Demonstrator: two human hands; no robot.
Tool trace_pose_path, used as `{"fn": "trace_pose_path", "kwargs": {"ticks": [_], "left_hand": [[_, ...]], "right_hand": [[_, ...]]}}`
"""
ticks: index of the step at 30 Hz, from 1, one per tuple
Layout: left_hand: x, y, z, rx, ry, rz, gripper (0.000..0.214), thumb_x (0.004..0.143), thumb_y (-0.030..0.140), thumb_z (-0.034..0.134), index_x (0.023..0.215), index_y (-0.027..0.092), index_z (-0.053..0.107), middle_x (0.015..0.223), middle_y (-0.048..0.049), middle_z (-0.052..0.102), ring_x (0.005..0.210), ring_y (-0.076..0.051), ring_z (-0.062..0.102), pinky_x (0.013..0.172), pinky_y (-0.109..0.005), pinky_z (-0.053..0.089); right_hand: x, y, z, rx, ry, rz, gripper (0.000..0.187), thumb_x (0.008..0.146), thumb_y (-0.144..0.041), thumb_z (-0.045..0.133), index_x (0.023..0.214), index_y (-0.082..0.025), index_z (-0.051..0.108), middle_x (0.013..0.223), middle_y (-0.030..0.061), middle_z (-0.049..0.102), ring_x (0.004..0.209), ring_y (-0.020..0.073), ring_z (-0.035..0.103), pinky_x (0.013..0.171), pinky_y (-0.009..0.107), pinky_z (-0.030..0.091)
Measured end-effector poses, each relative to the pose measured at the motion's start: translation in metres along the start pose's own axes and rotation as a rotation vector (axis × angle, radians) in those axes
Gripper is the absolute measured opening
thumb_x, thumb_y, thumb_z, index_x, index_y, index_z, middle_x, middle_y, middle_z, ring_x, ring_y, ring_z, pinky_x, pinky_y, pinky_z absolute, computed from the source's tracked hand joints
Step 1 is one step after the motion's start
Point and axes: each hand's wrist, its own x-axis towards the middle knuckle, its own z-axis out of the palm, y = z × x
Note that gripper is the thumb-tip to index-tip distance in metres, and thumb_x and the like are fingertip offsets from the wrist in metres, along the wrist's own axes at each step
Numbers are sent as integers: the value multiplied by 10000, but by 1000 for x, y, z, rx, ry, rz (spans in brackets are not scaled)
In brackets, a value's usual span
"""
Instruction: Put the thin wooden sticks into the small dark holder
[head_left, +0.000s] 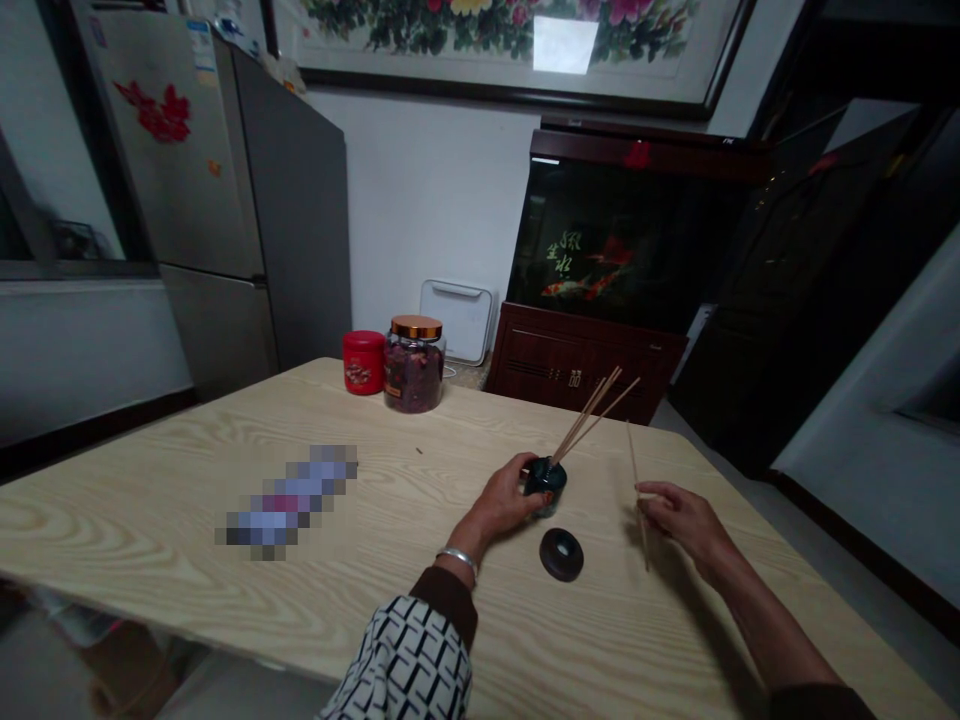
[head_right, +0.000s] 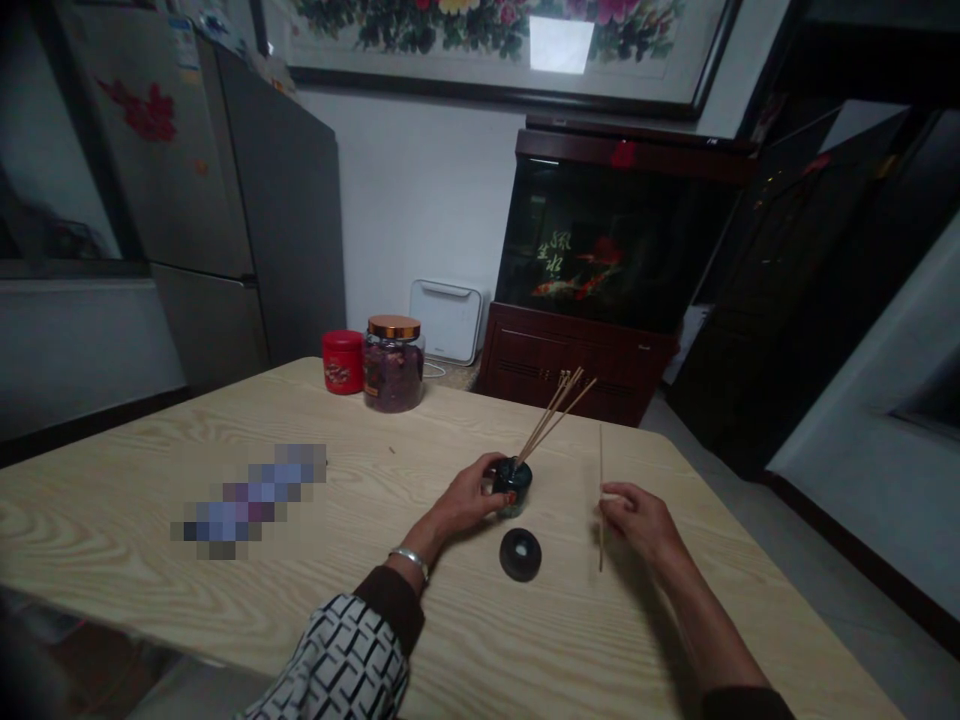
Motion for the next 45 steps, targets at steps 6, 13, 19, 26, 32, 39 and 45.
{"fn": "trace_pose_path", "kwargs": {"ticks": [6, 13, 19, 26, 32, 39, 45], "left_hand": [[0, 2, 1, -18, -13, -17, 599, 691, 254, 732, 1246, 198, 513, 1124, -65, 623, 942, -182, 577, 784, -271, 456], [-1, 6, 1, -18, -8, -28, 589, 701, 259, 723, 1245, 179, 514, 1103, -74, 629, 912, -178, 582, 816, -293, 460], [2, -1, 3, -15, -6, 1, 589, 699, 271, 724, 1242, 189, 513, 1121, -70, 622, 992, -201, 569, 839, -298, 462], [2, -2, 1, 25, -3, 13, 593, 692, 242, 726, 1243, 203, 512, 1115, -61, 620, 987, -195, 566, 836, -291, 457], [1, 0, 1, 11, -7, 22, 592, 696, 214, 713, 1250, 195, 506, 1160, -74, 606, 1040, -208, 554, 869, -300, 450], [1, 3, 1, 0, -10, 30, 575, 697, 230, 717, 1234, 194, 515, 1122, -60, 618, 1012, -202, 561, 865, -298, 450], [1, 4, 0, -7, -9, 34, 577, 698, 230, 718, 1236, 200, 512, 1131, -62, 616, 1018, -202, 562, 866, -299, 453]], "right_hand": [[-12, -46, 28, 670, 275, -37, 373, 561, -309, 832, 856, -160, 660, 814, 39, 705, 687, 127, 677, 552, 172, 533], [-7, -79, 62, 531, 306, -374, 267, 704, -342, 764, 843, -164, 622, 784, 34, 695, 713, 155, 695, 609, 237, 564], [-1, -81, 79, 424, 257, -420, 262, 733, -366, 730, 837, -169, 593, 746, 28, 670, 694, 169, 683, 608, 272, 558], [6, -76, 92, 268, 184, -366, 278, 741, -422, 681, 843, -180, 590, 728, 32, 667, 655, 190, 673, 592, 295, 539], [12, -66, 103, -71, 136, -380, 222, 754, -421, 610, 771, -200, 628, 693, 36, 683, 623, 183, 638, 585, 275, 476], [9, -62, 108, -232, 92, -311, 163, 743, -400, 602, 724, -243, 646, 685, 9, 667, 653, 179, 613, 609, 274, 445], [5, -39, 105, -214, 67, -293, 414, 731, -517, 632, 1026, -229, 595, 823, 11, 617, 635, 167, 590, 626, 294, 459]]}}
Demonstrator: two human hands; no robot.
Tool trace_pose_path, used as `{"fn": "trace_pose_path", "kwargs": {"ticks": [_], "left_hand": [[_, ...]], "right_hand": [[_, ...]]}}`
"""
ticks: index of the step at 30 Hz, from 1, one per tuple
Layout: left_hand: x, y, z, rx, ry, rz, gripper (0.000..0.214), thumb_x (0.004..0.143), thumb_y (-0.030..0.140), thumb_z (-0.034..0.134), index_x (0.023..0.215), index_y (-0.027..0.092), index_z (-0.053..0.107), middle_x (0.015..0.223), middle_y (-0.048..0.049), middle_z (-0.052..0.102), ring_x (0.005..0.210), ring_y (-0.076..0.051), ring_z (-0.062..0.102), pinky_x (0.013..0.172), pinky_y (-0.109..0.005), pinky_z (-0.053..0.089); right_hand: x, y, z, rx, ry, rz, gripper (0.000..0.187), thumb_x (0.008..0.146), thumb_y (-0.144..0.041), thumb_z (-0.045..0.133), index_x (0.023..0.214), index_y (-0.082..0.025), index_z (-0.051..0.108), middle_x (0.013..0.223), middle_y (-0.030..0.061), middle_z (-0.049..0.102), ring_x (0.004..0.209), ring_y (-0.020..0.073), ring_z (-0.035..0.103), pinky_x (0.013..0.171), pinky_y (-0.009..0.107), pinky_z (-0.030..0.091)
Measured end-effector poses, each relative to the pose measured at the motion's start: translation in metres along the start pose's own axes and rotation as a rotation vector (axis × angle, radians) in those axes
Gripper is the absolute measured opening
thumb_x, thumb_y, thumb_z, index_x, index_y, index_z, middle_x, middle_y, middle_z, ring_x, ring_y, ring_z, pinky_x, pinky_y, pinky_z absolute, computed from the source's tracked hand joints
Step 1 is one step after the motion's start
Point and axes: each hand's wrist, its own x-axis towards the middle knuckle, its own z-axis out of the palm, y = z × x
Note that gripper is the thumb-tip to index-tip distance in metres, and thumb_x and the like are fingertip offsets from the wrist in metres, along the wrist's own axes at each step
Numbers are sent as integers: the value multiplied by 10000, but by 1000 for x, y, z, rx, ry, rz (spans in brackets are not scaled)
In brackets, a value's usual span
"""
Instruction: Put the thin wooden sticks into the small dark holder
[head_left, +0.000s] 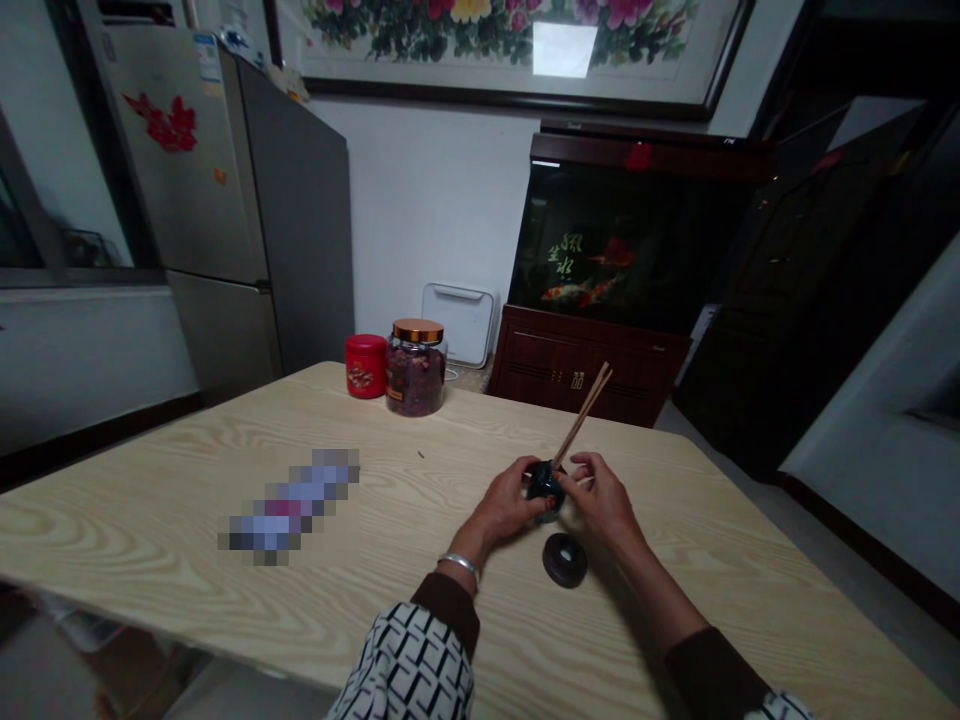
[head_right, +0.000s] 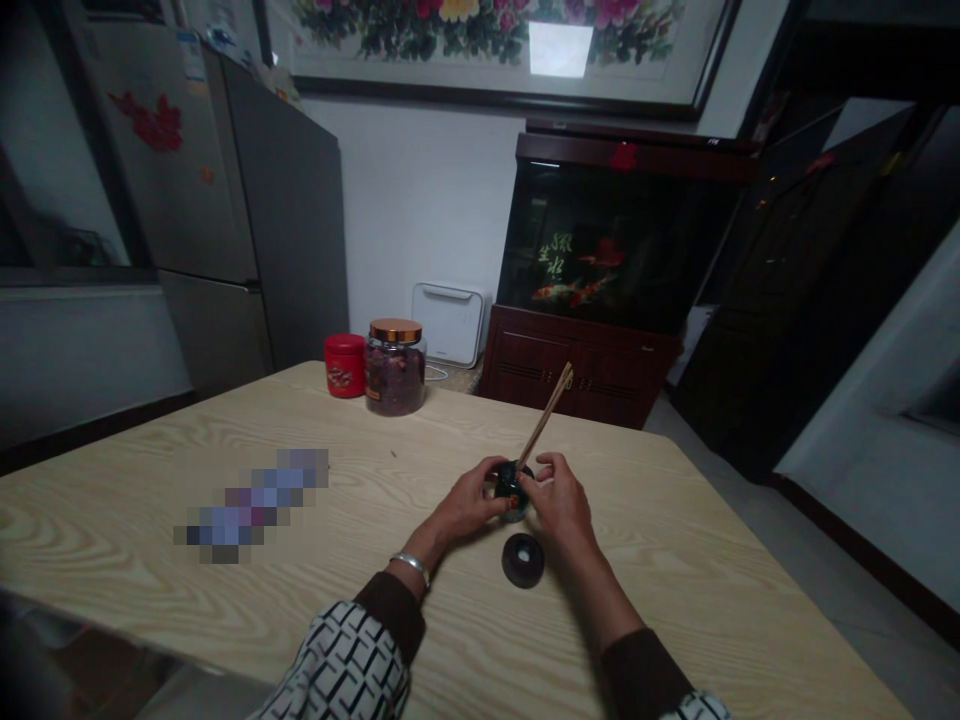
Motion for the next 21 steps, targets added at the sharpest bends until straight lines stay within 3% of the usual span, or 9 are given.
{"fn": "trace_pose_path", "kwargs": {"ticks": [2, 6, 11, 15, 21], "left_hand": [[0, -2, 1, -13, -4, 5, 585, 697, 222, 713, 1243, 200, 505, 1140, -63, 615, 1019, -200, 564, 871, -302, 455], [1, -9, 3, -16, -11, -10, 629, 685, 206, 707, 1271, 191, 478, 1165, -78, 602, 1025, -205, 565, 871, -314, 461], [1, -16, 0, 39, 84, -46, 737, 684, 224, 707, 1349, 197, 391, 1288, -120, 513, 1029, -205, 546, 844, -325, 469], [1, -15, -4, 121, 177, -72, 573, 719, 140, 594, 1267, 212, 444, 1191, -83, 562, 978, -182, 552, 822, -311, 463], [2, -14, -2, 172, 175, -54, 424, 712, 122, 562, 1123, 216, 523, 1047, -39, 609, 902, -168, 563, 803, -297, 459]], "right_hand": [[-4, 10, 5, -11, -15, 12, 534, 691, -542, 669, 1106, -220, 575, 930, 37, 594, 676, 171, 594, 649, 306, 472], [-4, 22, 15, -10, -95, -17, 511, 671, -522, 697, 1071, -212, 620, 987, 61, 584, 821, 203, 606, 744, 319, 481], [14, 27, 25, -3, -91, -57, 524, 680, -517, 693, 1084, -189, 634, 1006, 70, 595, 755, 181, 604, 727, 317, 485], [38, 31, 33, -86, -24, -47, 515, 679, -512, 688, 1063, -172, 649, 978, 83, 614, 809, 205, 615, 753, 323, 484], [75, 38, 49, -149, 34, -33, 508, 676, -529, 677, 1047, -183, 654, 945, 79, 633, 849, 222, 621, 781, 323, 477]]}}
